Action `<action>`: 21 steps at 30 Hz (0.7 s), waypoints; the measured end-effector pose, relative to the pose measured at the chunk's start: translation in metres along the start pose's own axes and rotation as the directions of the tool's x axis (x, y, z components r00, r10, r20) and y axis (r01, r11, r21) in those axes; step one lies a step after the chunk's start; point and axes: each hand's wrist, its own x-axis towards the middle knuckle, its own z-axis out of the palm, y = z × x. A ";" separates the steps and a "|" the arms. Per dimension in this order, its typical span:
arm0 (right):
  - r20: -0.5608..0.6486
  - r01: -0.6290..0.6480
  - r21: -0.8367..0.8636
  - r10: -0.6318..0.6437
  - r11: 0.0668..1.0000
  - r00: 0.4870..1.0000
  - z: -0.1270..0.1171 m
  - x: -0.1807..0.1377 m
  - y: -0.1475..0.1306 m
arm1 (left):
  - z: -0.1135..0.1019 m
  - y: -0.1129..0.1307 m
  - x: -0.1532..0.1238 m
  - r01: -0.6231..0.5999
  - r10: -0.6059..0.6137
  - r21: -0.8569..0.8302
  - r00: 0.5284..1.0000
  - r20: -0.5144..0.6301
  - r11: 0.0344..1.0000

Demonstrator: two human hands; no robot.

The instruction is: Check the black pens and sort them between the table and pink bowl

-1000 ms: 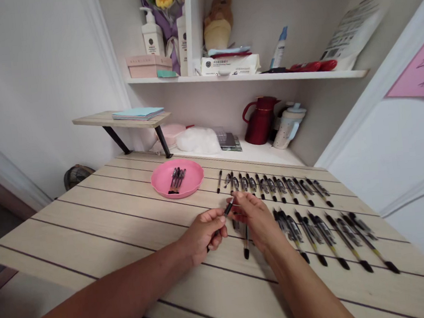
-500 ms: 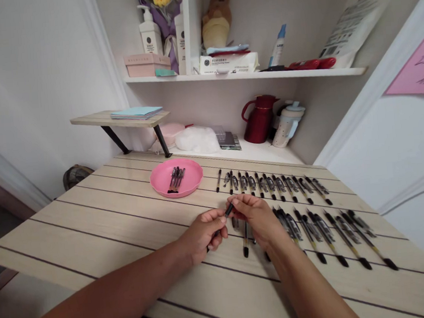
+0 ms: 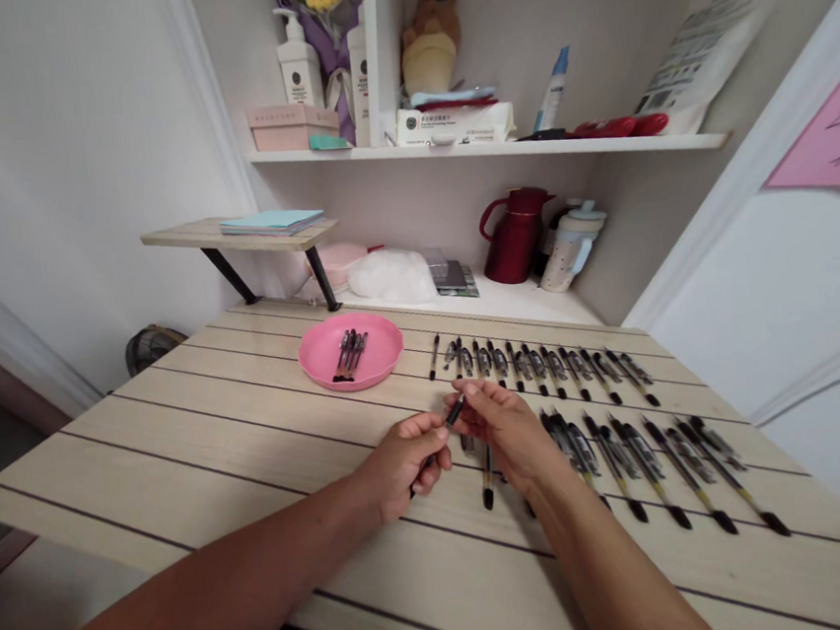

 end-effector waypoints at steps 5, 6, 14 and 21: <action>-0.043 0.067 -0.034 -0.068 0.997 0.997 0.000 0.002 0.002 | -0.001 -0.001 -0.001 0.013 -0.013 0.010 1.000 0.015 1.000; -0.047 0.104 -0.005 -0.104 0.995 0.993 -0.001 0.003 0.002 | -0.001 -0.001 -0.001 0.016 -0.016 0.012 1.000 0.024 1.000; -0.267 0.182 -0.132 -0.212 0.974 0.940 -0.012 0.006 -0.007 | -0.001 0.003 0.001 -0.089 0.084 -0.021 0.982 -0.168 0.996; -0.092 0.121 -0.510 -0.193 0.852 0.977 -0.011 -0.010 -0.007 | -0.013 0.006 0.017 -0.160 0.231 0.229 0.914 -0.332 0.960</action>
